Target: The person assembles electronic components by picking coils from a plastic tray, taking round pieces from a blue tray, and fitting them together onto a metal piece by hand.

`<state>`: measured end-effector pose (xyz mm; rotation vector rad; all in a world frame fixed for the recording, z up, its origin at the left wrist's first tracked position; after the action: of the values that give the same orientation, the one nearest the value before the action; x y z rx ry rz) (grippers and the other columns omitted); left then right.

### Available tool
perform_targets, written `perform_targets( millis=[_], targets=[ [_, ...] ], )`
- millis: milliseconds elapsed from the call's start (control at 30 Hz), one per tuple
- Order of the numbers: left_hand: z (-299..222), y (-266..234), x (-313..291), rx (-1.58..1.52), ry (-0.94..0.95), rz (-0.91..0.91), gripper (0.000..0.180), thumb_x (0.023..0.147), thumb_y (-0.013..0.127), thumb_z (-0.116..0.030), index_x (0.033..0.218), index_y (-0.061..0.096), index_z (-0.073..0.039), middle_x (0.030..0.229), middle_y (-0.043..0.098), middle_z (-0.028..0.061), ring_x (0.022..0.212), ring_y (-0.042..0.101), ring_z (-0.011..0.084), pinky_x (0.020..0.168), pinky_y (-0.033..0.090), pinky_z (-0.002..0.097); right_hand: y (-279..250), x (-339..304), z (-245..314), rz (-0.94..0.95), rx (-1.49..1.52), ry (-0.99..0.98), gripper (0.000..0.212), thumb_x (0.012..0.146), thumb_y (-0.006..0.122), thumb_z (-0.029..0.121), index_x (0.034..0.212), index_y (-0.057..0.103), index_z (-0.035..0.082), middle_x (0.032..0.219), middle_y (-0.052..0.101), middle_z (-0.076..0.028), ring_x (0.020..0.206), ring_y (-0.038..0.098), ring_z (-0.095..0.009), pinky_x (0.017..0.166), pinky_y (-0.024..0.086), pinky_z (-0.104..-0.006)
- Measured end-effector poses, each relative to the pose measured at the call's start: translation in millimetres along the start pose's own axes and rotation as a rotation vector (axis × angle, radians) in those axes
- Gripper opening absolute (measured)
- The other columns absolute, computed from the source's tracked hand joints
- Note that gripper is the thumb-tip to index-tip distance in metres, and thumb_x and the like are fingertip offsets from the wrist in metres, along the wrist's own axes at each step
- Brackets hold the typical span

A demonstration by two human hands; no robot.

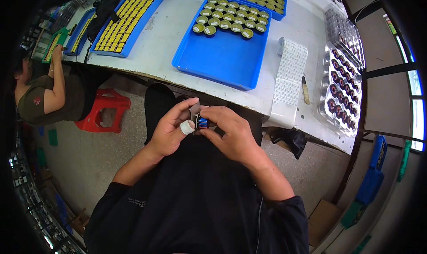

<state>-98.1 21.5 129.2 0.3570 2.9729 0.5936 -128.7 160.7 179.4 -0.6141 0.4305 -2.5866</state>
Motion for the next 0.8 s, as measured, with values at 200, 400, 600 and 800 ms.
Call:
perform_targets(
  millis=[200, 400, 600, 800],
  targets=[
    [5.1, 7.6, -4.8, 0.029, -0.039, 0.054, 0.055, 0.098, 0.056, -0.001, 0.149, 0.037, -0.001, 0.140, 0.055, 0.0204, 0.120, 0.059, 0.0260, 0.100, 0.049, 0.0331, 0.3, -6.6, 4.0, 0.109, -0.104, -0.190, 0.035, 0.073, 0.081, 0.004, 0.107, 0.070, 0.002, 0.110, 0.071, -0.012, 0.090, 0.069, -0.028, 0.079, 0.056, -0.0347],
    [4.0, 13.6, -3.9, 0.121, -0.058, 0.072, 0.054, 0.097, 0.056, 0.001, 0.148, 0.039, -0.002, 0.139, 0.056, 0.0198, 0.120, 0.060, 0.0260, 0.101, 0.049, 0.0325, -5.0, -16.3, 12.2, 0.030, -0.138, -0.183, 0.038, 0.072, 0.082, 0.003, 0.108, 0.070, 0.000, 0.110, 0.071, -0.012, 0.090, 0.070, -0.029, 0.077, 0.057, -0.0355],
    [-1.1, 3.4, 1.5, 0.114, -0.063, -0.163, 0.049, 0.100, 0.049, -0.010, 0.147, 0.041, -0.003, 0.132, 0.059, 0.0203, 0.105, 0.065, 0.0273, 0.079, 0.056, 0.0323, -37.8, -20.5, 2.3, -0.129, -0.095, -0.125, 0.036, 0.076, 0.077, -0.001, 0.111, 0.068, 0.000, 0.112, 0.068, -0.012, 0.087, 0.067, -0.025, 0.072, 0.055, -0.0318],
    [3.8, -5.3, 7.5, 0.132, -0.083, -0.156, 0.049, 0.101, 0.052, -0.015, 0.148, 0.040, -0.004, 0.126, 0.061, 0.0205, 0.091, 0.069, 0.0281, 0.069, 0.055, 0.0287, -151.6, -23.9, -42.0, -0.426, -0.082, 0.192, 0.028, 0.083, 0.068, -0.004, 0.111, 0.064, 0.000, 0.111, 0.065, -0.011, 0.091, 0.060, -0.016, 0.073, 0.052, -0.0263]
  ],
)
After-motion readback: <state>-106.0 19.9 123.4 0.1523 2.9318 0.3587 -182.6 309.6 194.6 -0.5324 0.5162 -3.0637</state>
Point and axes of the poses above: each hand's wrist, its own x-axis towards the middle knuckle, its own y-axis out of the palm, z = x × y, the point moved 8 cm from there along x, towards the middle knuckle
